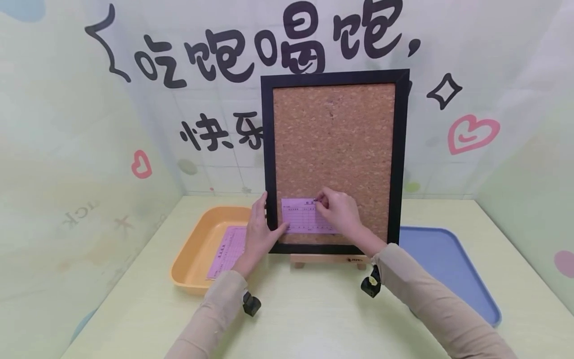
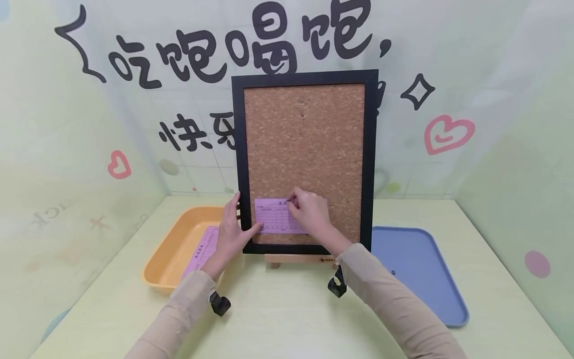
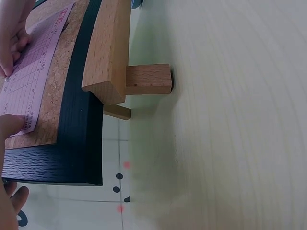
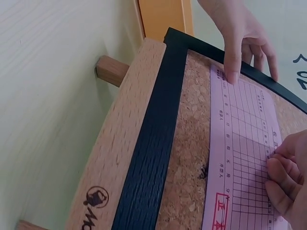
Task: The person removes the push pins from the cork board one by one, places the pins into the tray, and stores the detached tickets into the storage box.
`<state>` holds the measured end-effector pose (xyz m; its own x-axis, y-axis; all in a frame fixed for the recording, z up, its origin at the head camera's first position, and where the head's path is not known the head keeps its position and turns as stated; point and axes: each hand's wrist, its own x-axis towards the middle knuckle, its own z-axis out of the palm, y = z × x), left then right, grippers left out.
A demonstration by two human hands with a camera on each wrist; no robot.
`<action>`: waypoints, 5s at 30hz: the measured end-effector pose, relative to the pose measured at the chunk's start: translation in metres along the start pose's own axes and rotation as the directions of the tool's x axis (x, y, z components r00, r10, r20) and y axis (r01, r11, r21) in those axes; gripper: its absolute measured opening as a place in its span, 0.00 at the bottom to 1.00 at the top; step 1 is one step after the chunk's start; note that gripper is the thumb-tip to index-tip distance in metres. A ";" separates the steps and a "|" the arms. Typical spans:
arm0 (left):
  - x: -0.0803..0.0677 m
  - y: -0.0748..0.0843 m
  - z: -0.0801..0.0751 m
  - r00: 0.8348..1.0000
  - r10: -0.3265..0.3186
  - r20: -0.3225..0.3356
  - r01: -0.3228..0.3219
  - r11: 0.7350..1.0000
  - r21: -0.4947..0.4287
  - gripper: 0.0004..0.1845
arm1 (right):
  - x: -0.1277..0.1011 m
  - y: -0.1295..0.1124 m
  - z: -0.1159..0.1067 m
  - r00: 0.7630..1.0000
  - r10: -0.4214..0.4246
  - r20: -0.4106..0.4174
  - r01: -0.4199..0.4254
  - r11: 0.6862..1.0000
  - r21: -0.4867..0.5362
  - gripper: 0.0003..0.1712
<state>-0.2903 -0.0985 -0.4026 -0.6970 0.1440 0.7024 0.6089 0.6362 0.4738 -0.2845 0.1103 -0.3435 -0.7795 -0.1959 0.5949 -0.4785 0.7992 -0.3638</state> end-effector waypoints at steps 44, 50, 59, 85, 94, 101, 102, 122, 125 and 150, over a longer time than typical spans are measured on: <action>-0.001 -0.001 0.000 1.000 -0.012 0.016 0.012 1.000 0.010 0.51 | -0.007 0.007 -0.003 0.998 -0.014 0.066 0.003 0.986 0.165 0.03; -0.002 -0.001 0.000 1.000 -0.007 0.015 0.007 1.000 0.009 0.50 | -0.013 0.014 -0.007 0.997 -0.016 0.082 -0.002 0.977 0.214 0.03; -0.002 0.000 -0.001 1.000 0.005 -0.008 -0.005 0.999 0.055 0.50 | -0.021 0.021 -0.012 0.995 -0.007 0.100 -0.015 0.975 0.224 0.03; 0.005 0.000 -0.013 0.990 0.111 -0.090 -0.097 0.985 0.141 0.39 | -0.030 0.029 -0.016 0.992 0.003 0.128 -0.029 0.980 0.196 0.03; 0.021 0.005 -0.025 0.970 0.237 -0.052 -0.223 0.955 0.195 0.35 | -0.030 0.031 -0.015 0.989 0.003 0.145 -0.032 0.979 0.202 0.02; 0.031 0.013 -0.026 0.967 0.251 0.052 -0.256 0.941 0.220 0.29 | -0.029 0.031 -0.016 0.987 -0.009 0.159 -0.021 0.983 0.184 0.02; 0.032 0.014 -0.025 0.966 0.251 0.065 -0.259 0.939 0.225 0.29 | -0.029 0.031 -0.017 0.987 -0.009 0.162 -0.021 0.983 0.183 0.02; 0.041 0.016 -0.018 0.944 0.279 0.174 -0.312 0.927 0.209 0.27 | -0.028 0.029 -0.018 0.984 -0.011 0.178 -0.021 0.984 0.177 0.02; 0.042 0.014 -0.018 0.940 0.288 0.181 -0.324 0.920 0.219 0.27 | -0.028 0.029 -0.018 0.984 -0.014 0.177 -0.018 0.983 0.180 0.02; 0.042 0.017 -0.018 0.936 0.278 0.218 -0.326 0.916 0.233 0.19 | -0.028 0.028 -0.019 0.985 -0.010 0.174 -0.022 0.983 0.184 0.02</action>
<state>-0.3027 -0.0951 -0.3559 -0.5652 0.4765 0.6734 0.6972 0.7122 0.0813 -0.2682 0.1490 -0.3570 -0.8330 -0.3001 0.4649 -0.5274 0.6848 -0.5029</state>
